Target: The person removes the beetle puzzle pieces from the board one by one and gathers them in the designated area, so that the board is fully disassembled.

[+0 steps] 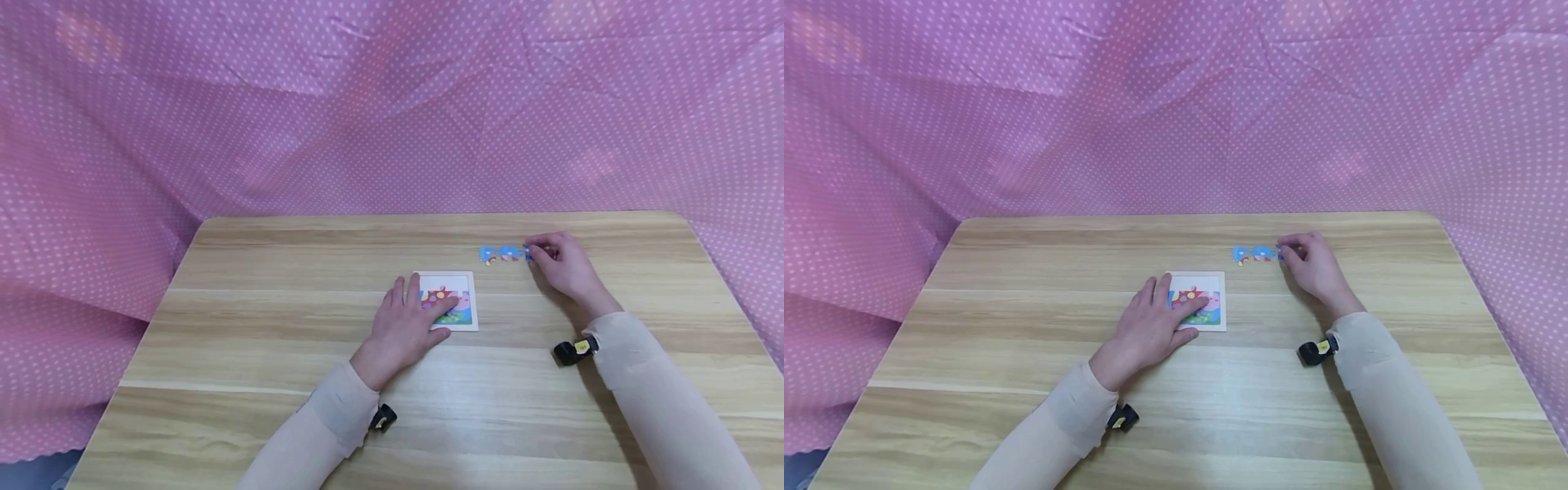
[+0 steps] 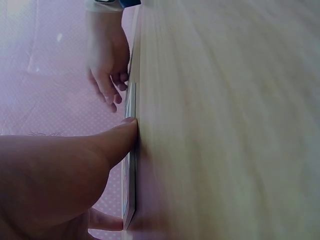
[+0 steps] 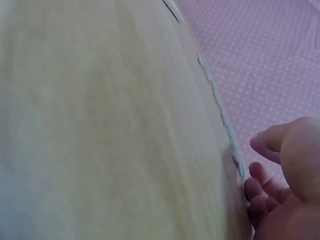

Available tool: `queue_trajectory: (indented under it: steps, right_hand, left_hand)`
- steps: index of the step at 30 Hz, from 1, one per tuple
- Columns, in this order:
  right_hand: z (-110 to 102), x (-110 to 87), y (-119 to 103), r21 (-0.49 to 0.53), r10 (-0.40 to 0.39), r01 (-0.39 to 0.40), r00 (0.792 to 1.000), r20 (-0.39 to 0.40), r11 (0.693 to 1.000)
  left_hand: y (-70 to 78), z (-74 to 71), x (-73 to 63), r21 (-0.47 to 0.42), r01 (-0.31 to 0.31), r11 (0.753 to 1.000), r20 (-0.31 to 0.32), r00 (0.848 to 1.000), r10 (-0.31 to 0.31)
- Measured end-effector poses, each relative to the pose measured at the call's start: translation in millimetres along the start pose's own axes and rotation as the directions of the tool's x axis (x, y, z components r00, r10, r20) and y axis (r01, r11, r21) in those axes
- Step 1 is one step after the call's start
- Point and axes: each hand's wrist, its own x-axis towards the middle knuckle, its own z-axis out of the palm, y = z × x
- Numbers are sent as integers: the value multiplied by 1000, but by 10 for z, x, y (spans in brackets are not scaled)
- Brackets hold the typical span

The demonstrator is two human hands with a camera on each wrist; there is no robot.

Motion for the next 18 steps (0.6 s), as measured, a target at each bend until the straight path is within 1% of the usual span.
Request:
queue_trajectory:
  steps: [3,6,10,14,18]
  right_hand:
    - [7,-52,-34,12,-26,26,1000,-15,1000]
    - [43,-118,-91,35,-48,48,999,-18,998]
    - [114,-193,-221,61,-71,71,997,-1,996]
    - [190,-235,-389,92,-101,98,994,32,991]
    - [261,-245,-529,109,-113,104,990,79,989]
  left_hand:
    - [-2,-14,-3,-4,-2,1000,0,1000,2]
    - [-12,-17,-9,-21,-9,1000,-14,1000,9]
    - [-41,-22,-29,-29,-17,999,-34,999,16]
    - [-77,-28,-75,-28,-16,999,-29,999,16]
    - [-104,-34,-122,-32,-37,999,-36,999,36]
